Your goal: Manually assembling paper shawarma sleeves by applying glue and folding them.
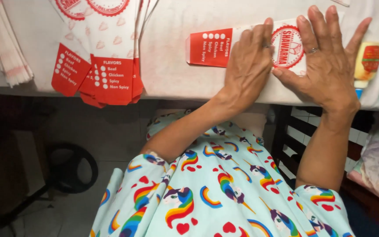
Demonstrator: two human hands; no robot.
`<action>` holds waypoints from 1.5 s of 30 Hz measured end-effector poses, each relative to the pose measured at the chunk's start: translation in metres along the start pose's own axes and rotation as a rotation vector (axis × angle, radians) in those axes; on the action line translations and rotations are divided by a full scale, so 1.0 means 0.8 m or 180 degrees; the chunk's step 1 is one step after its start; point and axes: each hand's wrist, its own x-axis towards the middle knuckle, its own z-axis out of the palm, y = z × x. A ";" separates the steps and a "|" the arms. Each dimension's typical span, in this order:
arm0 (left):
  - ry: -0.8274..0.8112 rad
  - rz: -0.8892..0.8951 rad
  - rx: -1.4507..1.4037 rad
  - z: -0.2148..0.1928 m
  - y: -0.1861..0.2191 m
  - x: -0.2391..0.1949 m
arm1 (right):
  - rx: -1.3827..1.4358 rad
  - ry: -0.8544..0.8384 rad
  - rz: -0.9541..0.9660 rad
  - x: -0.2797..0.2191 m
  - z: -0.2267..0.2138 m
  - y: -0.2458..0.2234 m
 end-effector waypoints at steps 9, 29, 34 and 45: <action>-0.0211 -0.0442 0.1001 -0.120 -0.088 -0.061 | -0.0195 -0.0195 0.0257 -0.007 0.008 0.013; -0.1056 0.0034 0.0465 -0.110 -0.046 -0.024 | 0.0150 0.0224 0.0284 0.000 -0.009 -0.024; -0.1198 0.0025 0.0368 -0.117 -0.045 -0.026 | -0.0345 0.0775 0.0834 -0.015 -0.012 -0.018; -0.1522 -0.0128 0.0971 -0.119 -0.038 -0.018 | -0.0067 0.0403 0.1132 -0.098 0.022 -0.060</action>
